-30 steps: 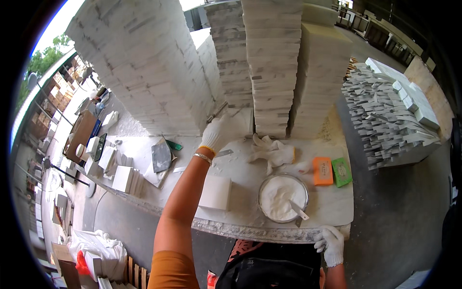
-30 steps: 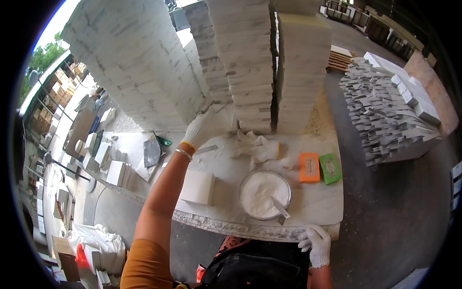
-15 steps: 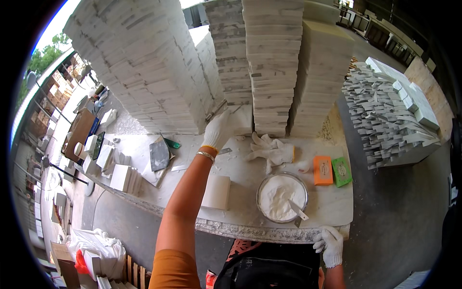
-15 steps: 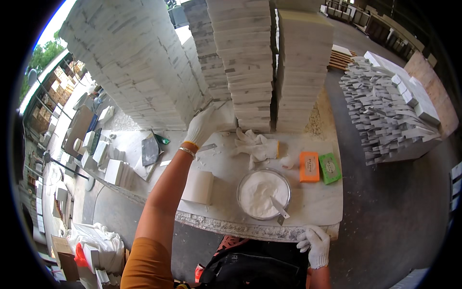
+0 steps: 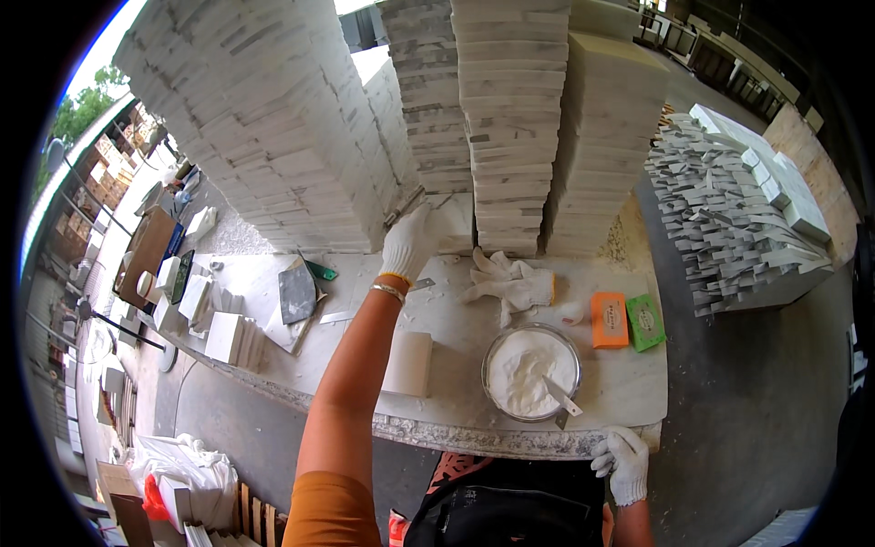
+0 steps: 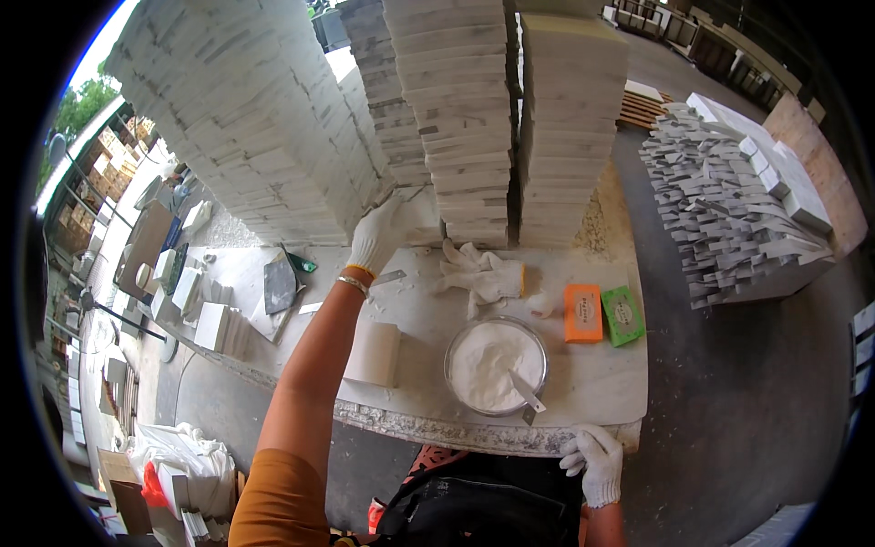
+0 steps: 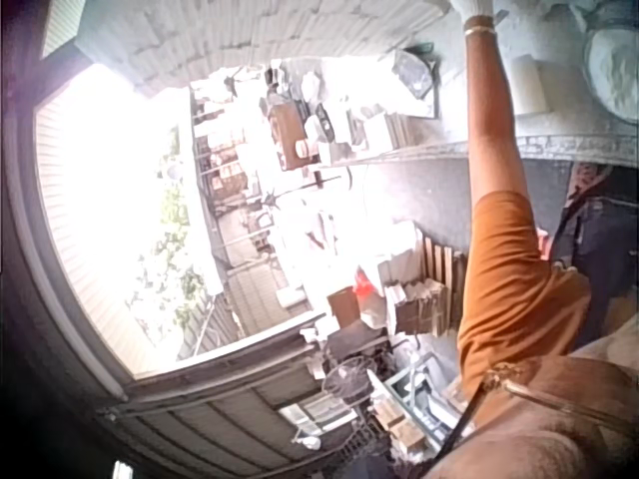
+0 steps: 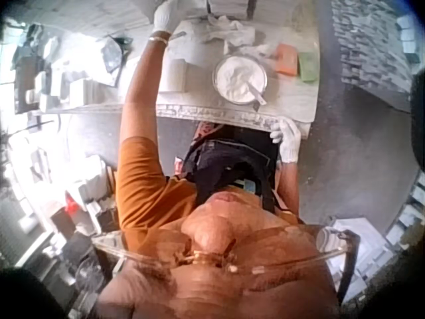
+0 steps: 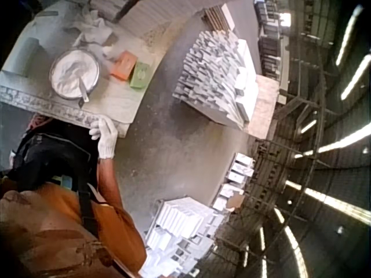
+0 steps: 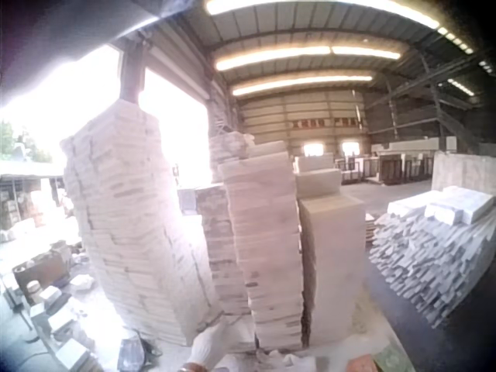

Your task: The person applies a white paste to the edges of a square tile using a small metal spatula, then smooths the edges with a green sponge. The person repeats this process on multiple tiles, handling them one at a time.

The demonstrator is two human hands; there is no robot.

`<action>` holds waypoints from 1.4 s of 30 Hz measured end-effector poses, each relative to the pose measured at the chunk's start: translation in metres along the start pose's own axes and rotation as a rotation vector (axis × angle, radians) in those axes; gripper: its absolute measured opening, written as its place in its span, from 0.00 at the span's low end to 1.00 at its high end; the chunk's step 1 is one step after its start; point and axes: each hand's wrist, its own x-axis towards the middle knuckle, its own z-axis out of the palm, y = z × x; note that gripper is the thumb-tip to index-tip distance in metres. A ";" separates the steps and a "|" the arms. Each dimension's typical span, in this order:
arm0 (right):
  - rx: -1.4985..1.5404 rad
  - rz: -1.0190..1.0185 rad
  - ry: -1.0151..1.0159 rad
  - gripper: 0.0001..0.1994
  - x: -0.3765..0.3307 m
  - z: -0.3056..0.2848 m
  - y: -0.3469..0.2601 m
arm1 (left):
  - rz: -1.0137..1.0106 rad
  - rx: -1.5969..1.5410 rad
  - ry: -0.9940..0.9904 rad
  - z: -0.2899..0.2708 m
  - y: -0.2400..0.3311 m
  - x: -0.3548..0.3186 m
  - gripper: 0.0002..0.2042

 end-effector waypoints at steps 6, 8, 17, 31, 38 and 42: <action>0.016 0.005 -0.014 0.16 0.002 0.000 0.001 | 0.054 -0.067 -0.041 -0.004 -0.022 -0.006 0.23; 0.021 -0.012 -0.019 0.16 0.003 -0.002 0.003 | 0.057 -0.115 -0.047 -0.018 -0.021 -0.016 0.29; 0.038 -0.050 -0.040 0.14 0.004 -0.006 0.013 | -0.213 0.021 -0.196 -0.115 0.045 -0.200 0.51; 0.007 -0.135 -0.097 0.14 -0.001 -0.002 0.008 | -0.477 -0.163 0.006 -0.097 0.067 -0.231 0.57; -0.086 -0.159 -0.246 0.18 -0.033 0.029 -0.004 | -0.193 -0.322 0.187 -0.124 0.083 -0.250 0.56; 0.014 -0.112 -0.476 0.25 -0.061 0.081 -0.028 | -0.050 -0.379 0.186 -0.118 0.140 -0.288 0.56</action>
